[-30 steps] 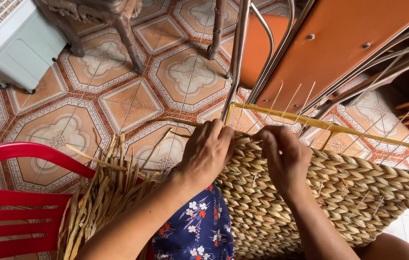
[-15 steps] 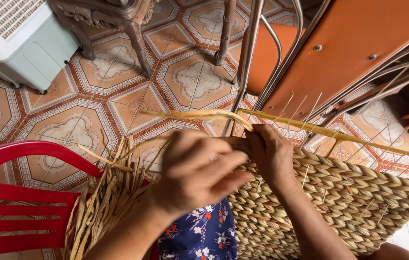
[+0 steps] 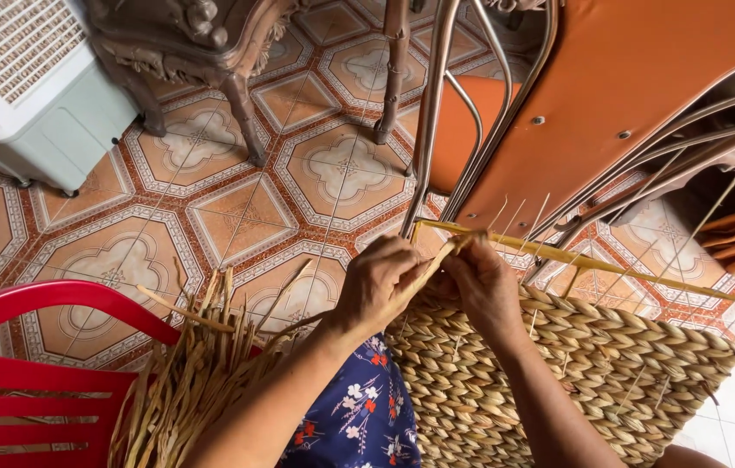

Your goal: Weaving dried natural fibers into a structured basket or mat panel using a metal guide frame.

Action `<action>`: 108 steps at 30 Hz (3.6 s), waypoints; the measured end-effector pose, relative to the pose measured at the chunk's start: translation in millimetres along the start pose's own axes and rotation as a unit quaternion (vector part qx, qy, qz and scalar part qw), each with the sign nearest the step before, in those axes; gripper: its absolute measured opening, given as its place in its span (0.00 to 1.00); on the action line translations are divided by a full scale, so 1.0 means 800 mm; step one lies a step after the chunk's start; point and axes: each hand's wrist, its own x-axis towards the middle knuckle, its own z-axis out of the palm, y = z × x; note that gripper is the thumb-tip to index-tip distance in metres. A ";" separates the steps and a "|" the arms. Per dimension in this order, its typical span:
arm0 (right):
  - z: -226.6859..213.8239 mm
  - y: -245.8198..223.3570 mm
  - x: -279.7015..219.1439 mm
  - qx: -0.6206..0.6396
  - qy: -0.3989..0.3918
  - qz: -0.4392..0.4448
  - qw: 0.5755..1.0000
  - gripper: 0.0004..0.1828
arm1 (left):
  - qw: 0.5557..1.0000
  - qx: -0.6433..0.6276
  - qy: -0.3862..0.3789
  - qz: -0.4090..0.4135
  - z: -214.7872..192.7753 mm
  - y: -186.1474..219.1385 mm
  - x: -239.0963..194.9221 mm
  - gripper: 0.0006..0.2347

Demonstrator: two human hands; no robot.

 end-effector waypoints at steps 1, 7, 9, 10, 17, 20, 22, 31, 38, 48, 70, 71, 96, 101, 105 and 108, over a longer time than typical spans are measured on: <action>0.000 0.008 0.001 -0.007 -0.010 0.008 1.000 0.08 | 0.999 -0.005 0.032 0.030 -0.001 -0.001 -0.010 0.06; 0.019 0.000 0.002 -0.023 0.039 -0.021 0.999 0.10 | 0.996 -0.042 -0.008 0.080 -0.050 0.047 -0.004 0.14; 0.022 -0.015 -0.004 -0.067 0.022 -0.012 0.997 0.11 | 0.992 -0.050 0.022 0.111 -0.059 0.064 0.002 0.14; 0.022 -0.022 -0.005 -0.110 0.007 -0.009 0.994 0.11 | 0.986 -0.056 0.054 0.149 -0.062 0.071 0.007 0.15; 0.018 -0.038 -0.016 -0.206 -0.019 -0.168 0.964 0.11 | 0.996 0.031 -0.020 -0.085 -0.022 -0.007 -0.025 0.23; 0.023 -0.032 -0.010 -0.156 -0.016 -0.072 0.985 0.10 | 0.994 0.029 -0.053 -0.091 -0.037 -0.019 -0.021 0.11; 0.025 -0.017 -0.007 -0.147 0.026 -0.117 0.982 0.04 | 0.958 0.078 -0.191 -0.199 -0.067 -0.008 -0.003 0.09; 0.005 -0.027 0.005 -0.142 -0.022 -0.102 0.984 0.04 | 0.991 -0.003 -0.130 -0.035 -0.019 0.006 -0.035 0.24; -0.013 -0.029 -0.043 -0.127 0.084 0.048 0.987 0.11 | 0.925 0.052 -0.330 -0.181 -0.073 0.013 0.013 0.07; 0.032 -0.012 0.003 -0.271 0.007 -0.238 0.933 0.09 | 0.988 0.134 -0.045 0.062 -0.156 0.033 0.059 0.09; 0.055 -0.036 -0.012 -0.433 -0.008 -0.235 0.870 0.10 | 0.731 -0.541 -0.176 -0.377 0.043 -0.089 0.010 0.13; 0.054 -0.038 -0.011 -0.436 -0.003 -0.229 0.870 0.10 | 0.728 -0.543 -0.183 -0.376 0.040 -0.085 0.013 0.13; -0.009 -0.063 -0.043 -0.202 -0.083 -0.244 0.945 0.11 | 0.657 -0.488 0.281 -0.501 -0.028 -0.123 -0.015 0.13; -0.019 -0.104 0.019 -0.255 -0.118 -0.338 0.898 0.13 | 0.691 -0.496 0.217 -0.479 -0.050 -0.083 -0.010 0.24; 0.004 -0.102 0.078 -0.398 -0.123 -0.435 0.798 0.11 | 0.862 -0.163 -0.185 -0.443 -0.042 -0.050 -0.009 0.33; 0.033 -0.091 0.102 -0.525 -0.221 -0.319 0.757 0.16 | 0.887 -0.211 -0.233 -0.339 -0.045 -0.027 -0.005 0.29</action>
